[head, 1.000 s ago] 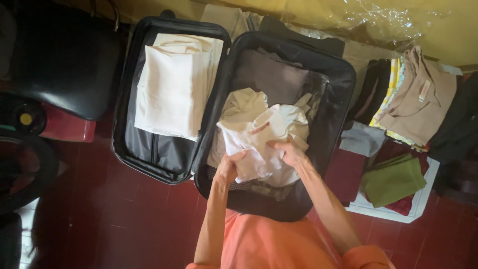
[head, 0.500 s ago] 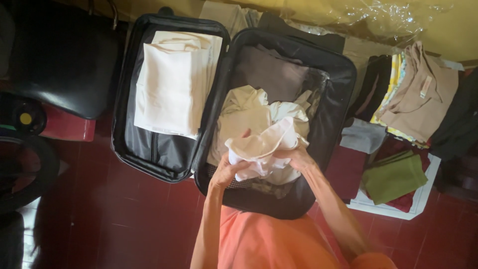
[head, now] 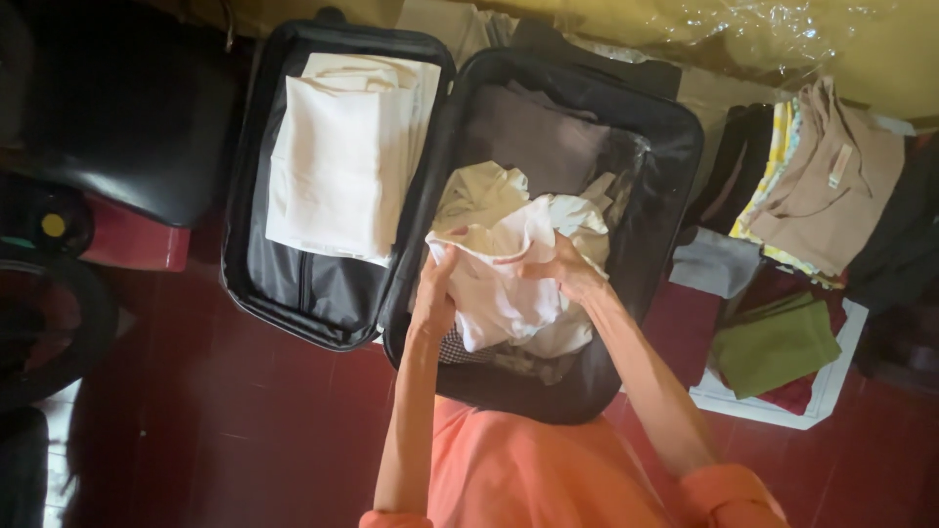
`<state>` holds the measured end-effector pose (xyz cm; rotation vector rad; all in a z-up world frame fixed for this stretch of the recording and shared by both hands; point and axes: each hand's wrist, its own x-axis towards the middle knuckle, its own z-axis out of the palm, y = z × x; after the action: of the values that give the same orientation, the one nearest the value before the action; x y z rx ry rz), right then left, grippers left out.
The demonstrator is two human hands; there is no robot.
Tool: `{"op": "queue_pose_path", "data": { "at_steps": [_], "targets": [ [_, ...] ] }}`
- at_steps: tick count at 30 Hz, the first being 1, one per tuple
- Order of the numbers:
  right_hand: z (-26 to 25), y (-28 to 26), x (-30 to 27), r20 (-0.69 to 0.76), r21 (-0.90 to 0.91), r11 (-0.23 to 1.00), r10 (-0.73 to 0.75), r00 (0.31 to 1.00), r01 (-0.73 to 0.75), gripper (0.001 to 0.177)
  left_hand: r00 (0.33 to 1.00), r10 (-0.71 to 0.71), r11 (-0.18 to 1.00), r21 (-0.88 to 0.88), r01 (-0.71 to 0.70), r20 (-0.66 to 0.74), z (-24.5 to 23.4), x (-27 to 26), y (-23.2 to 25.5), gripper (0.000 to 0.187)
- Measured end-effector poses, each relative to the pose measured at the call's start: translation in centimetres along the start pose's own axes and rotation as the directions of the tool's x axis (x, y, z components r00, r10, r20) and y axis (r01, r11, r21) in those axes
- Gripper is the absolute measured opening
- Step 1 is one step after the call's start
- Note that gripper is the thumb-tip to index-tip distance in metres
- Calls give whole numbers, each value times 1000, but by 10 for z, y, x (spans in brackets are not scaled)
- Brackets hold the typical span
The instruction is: Packing various folded clothes and textiles into a suitcase.
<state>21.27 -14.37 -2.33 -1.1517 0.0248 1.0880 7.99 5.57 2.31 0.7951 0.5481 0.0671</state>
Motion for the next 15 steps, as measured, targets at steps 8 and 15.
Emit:
{"op": "queue_pose_path", "data": {
  "at_steps": [8,15],
  "targets": [
    [51,-14,-34,-383,-246,966,-22,923,-79,39,985,1,976,216,37,-173,22,-20,-24,64],
    [30,17,-110,-37,-219,975,-55,998,46,57,959,-220,944,209,256,-181,-10,-98,-92,46]
  ]
}}
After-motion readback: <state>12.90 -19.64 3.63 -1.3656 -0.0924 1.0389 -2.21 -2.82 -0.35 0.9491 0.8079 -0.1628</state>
